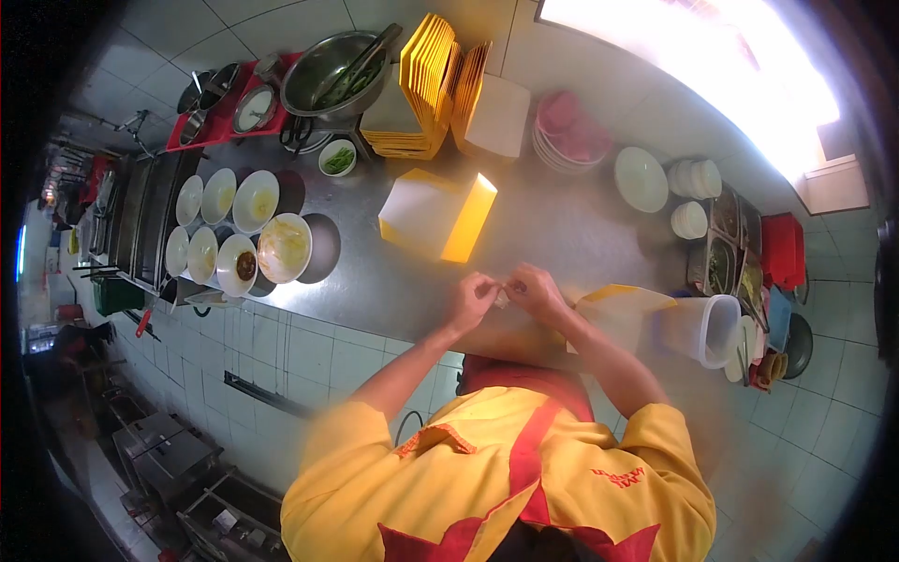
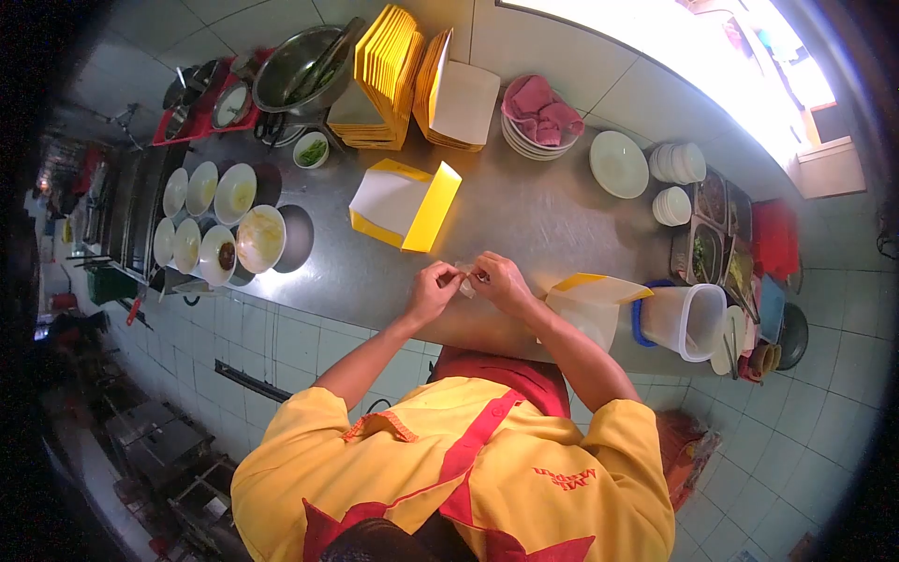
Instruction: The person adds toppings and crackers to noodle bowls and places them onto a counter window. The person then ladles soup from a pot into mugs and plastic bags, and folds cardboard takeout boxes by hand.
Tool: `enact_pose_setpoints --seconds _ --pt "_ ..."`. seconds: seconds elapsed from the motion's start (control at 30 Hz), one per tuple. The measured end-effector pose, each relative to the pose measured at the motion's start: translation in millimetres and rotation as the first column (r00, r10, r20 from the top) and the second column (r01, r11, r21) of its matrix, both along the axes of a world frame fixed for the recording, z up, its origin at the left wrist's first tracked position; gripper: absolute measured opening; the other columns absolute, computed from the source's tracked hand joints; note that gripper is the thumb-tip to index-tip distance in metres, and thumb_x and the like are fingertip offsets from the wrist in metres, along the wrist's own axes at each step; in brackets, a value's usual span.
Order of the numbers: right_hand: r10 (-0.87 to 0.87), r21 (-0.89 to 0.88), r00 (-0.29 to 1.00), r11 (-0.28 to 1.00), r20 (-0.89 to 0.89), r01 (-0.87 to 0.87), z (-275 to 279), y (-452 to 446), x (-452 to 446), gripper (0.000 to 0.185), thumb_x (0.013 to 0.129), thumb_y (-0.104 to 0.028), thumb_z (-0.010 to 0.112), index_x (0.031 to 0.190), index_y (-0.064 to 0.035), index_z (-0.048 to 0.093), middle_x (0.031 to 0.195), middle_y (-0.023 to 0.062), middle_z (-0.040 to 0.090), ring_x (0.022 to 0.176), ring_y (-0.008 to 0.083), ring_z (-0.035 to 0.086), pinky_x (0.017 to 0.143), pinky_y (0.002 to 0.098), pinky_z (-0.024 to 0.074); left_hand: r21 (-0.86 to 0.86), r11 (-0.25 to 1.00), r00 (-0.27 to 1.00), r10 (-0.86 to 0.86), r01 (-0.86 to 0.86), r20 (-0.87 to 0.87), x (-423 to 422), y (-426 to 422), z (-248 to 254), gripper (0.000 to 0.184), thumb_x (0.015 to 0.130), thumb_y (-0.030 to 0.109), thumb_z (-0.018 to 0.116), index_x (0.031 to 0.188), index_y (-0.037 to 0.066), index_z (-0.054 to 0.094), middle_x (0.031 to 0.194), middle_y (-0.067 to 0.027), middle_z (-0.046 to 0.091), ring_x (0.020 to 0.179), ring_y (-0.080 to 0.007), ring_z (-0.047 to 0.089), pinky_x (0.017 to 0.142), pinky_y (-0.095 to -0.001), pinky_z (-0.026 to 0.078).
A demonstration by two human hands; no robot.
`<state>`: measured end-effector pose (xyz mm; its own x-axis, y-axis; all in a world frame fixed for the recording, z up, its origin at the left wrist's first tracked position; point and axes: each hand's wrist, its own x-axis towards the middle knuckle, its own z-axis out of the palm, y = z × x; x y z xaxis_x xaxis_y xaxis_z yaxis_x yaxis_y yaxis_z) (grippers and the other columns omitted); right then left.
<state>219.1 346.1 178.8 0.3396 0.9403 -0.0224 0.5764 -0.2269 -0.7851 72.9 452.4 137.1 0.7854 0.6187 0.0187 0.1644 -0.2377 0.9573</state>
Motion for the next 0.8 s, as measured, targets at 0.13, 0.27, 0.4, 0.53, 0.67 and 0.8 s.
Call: enact_pose_setpoints --seconds 0.13,0.27,0.4,0.53,0.67,0.8 --pt "-0.045 0.045 0.998 0.998 0.033 0.043 4.9 3.5 -7.0 0.015 0.074 -0.007 0.066 0.072 0.0007 0.053 0.072 0.0140 0.053 0.065 0.0310 0.055 0.059 0.0381 0.0450 -0.240 0.969 0.998 -0.061 0.065 0.021 4.3 10.1 -10.1 0.012 0.084 0.011 0.066 0.086 -0.001 0.064 0.073 -0.0046 0.064 0.066 -0.0075 0.056 0.061 -0.0243 0.045" --pt "-0.028 0.058 0.996 0.998 0.086 0.023 7.0 2.0 -8.4 0.014 0.073 -0.007 0.067 0.072 -0.0001 0.054 0.072 0.0140 0.054 0.067 0.0312 0.055 0.060 0.0388 0.0456 -0.257 0.958 0.992 -0.126 0.125 0.012 4.3 15.5 -4.6 0.012 0.084 0.010 0.066 0.087 -0.001 0.065 0.077 -0.0048 0.065 0.069 -0.0081 0.058 0.065 -0.0240 0.047" --pt "0.036 0.078 0.993 0.996 0.115 -0.045 13.6 0.0 -6.5 0.014 0.074 -0.007 0.067 0.072 0.0000 0.055 0.072 0.0140 0.055 0.068 0.0317 0.056 0.061 0.0395 0.0462 -0.221 0.964 0.989 -0.150 0.145 -0.009 2.9 19.2 7.9 0.012 0.083 0.010 0.067 0.088 -0.001 0.067 0.079 -0.0056 0.066 0.068 -0.0102 0.059 0.064 -0.0251 0.047" --pt "0.033 0.080 0.997 0.996 0.068 -0.038 12.1 -2.6 -5.2 0.012 0.075 -0.007 0.066 0.074 0.0009 0.057 0.074 0.0138 0.056 0.068 0.0316 0.057 0.062 0.0389 0.0467 -0.074 0.981 0.978 -0.185 0.178 -0.099 1.8 21.3 15.9 0.012 0.081 0.012 0.069 0.089 0.002 0.070 0.078 -0.0072 0.065 0.065 -0.0131 0.060 0.062 -0.0267 0.048" --pt "0.038 0.059 0.996 0.997 0.085 -0.044 12.9 -4.0 -3.1 0.011 0.076 -0.008 0.067 0.075 0.0009 0.059 0.074 0.0135 0.058 0.068 0.0307 0.058 0.061 0.0381 0.0471 -0.058 0.977 0.973 -0.211 0.206 -0.093 2.1 21.7 16.4 0.012 0.080 0.012 0.070 0.089 0.003 0.070 0.075 -0.0070 0.063 0.063 -0.0135 0.058 0.060 -0.0276 0.047" --pt "0.104 0.098 0.991 0.989 0.084 -0.112 11.1 -4.8 4.3 0.011 0.075 -0.009 0.068 0.076 -0.0002 0.063 0.074 0.0122 0.060 0.068 0.0292 0.059 0.062 0.0369 0.0480 -0.033 0.971 0.968 -0.240 0.238 -0.071 3.5 22.1 17.7 0.013 0.080 0.011 0.070 0.088 0.002 0.069 0.075 -0.0065 0.062 0.063 -0.0133 0.058 0.059 -0.0276 0.047"
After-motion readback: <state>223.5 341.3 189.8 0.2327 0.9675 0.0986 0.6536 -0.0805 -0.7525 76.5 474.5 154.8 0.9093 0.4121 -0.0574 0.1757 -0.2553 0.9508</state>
